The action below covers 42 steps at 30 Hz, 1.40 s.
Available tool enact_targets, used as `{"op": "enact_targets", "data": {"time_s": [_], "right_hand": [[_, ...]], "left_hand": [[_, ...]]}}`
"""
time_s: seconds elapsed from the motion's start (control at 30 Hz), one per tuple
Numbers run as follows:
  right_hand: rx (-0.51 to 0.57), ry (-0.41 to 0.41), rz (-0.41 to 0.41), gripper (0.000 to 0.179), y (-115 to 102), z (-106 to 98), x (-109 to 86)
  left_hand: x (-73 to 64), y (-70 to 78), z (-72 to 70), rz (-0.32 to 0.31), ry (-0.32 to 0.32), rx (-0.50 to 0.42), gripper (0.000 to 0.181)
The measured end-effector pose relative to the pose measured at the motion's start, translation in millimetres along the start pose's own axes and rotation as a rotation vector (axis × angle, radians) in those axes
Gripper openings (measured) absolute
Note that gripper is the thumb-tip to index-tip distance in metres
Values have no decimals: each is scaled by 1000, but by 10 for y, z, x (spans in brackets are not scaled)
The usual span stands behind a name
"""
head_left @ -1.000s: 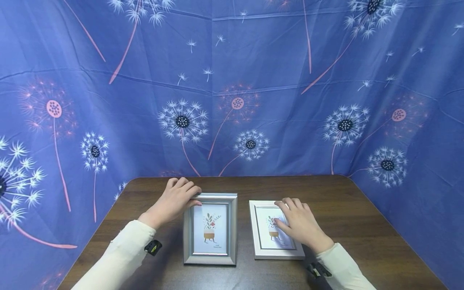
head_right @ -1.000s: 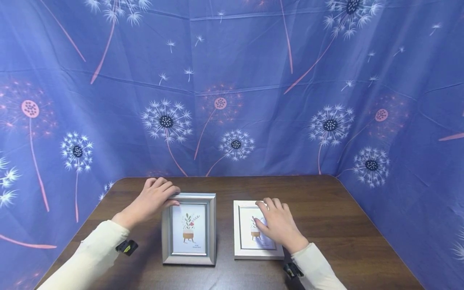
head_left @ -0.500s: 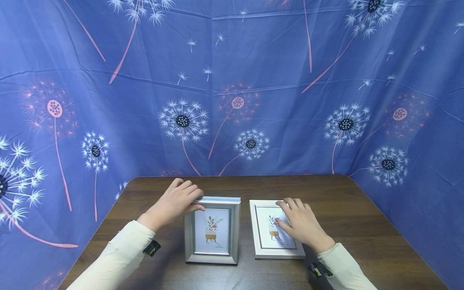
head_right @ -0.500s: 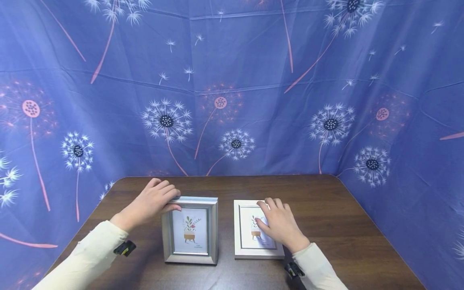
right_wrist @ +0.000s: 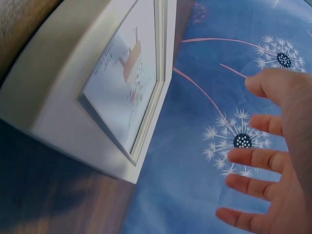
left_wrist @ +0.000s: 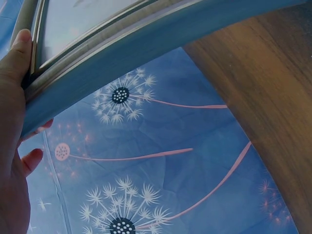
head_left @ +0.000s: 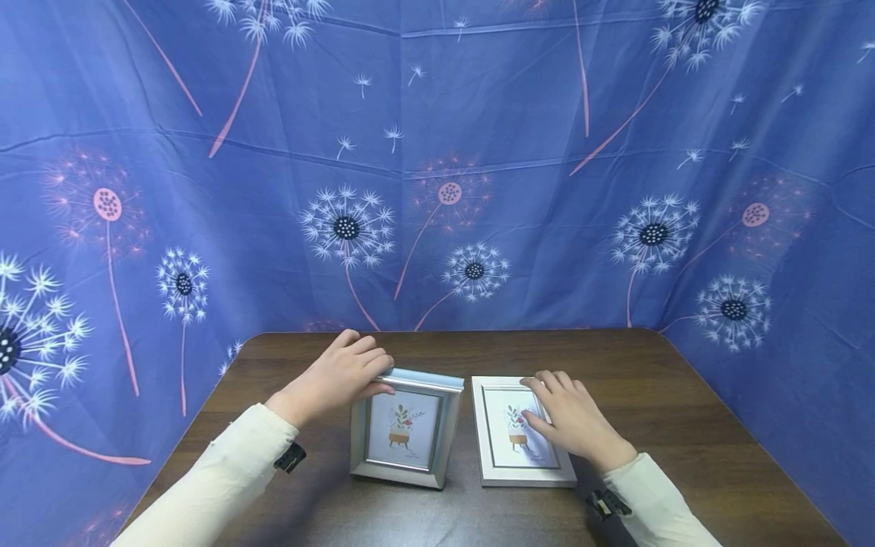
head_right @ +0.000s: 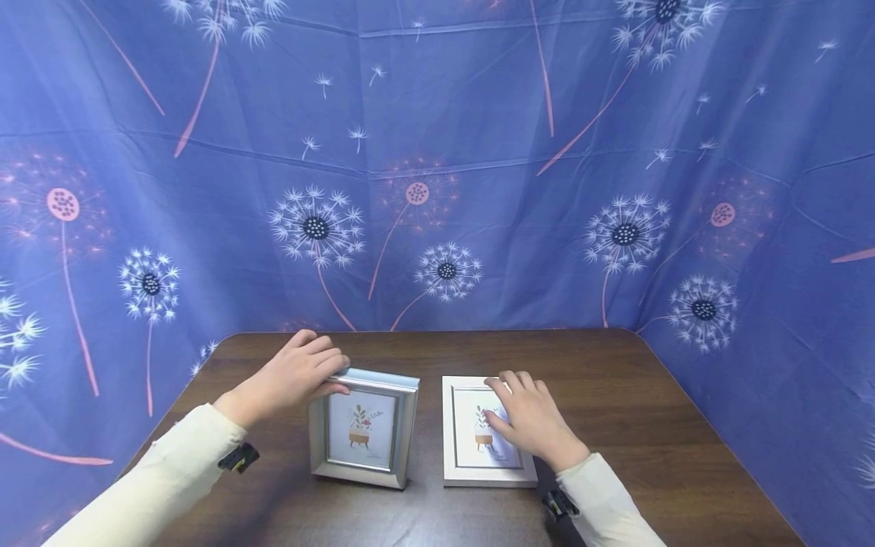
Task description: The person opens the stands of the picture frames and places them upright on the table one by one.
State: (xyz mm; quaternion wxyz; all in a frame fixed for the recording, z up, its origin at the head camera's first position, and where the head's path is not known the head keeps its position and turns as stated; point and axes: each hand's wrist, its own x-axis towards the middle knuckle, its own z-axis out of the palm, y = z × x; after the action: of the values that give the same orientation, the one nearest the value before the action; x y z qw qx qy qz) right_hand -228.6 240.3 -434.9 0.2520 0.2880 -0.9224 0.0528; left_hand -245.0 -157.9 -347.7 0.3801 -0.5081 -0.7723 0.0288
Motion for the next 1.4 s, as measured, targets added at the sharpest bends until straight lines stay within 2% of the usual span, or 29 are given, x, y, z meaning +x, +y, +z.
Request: {"op": "enact_targets", "data": {"time_s": [0.3,0.6,0.8,1.07,1.17,1.3,1.4], "right_hand": [[21,40,-89,47,102,-14,31],[24,70,-133,47,147,-61,50],[17,71,-144,48,140,-78,60],[8,64,-132,46,161,-98,67],[6,65,-133,46,175,-95,59],[6,74,-136,46,191,-83,56],[8,78,-135,46,202,-75,63]], "left_hand": [[74,-5,-27,40,-55,13,35],[131,36,-109,86,-125,60,42],[210,91,-160,153,-112,160,45],[238,65,-197,181,-108,242,51],[232,42,-200,183,-98,252,41],[235,18,-212,185,-63,250,13],[242,-1,-215,192,-18,237,17]]}}
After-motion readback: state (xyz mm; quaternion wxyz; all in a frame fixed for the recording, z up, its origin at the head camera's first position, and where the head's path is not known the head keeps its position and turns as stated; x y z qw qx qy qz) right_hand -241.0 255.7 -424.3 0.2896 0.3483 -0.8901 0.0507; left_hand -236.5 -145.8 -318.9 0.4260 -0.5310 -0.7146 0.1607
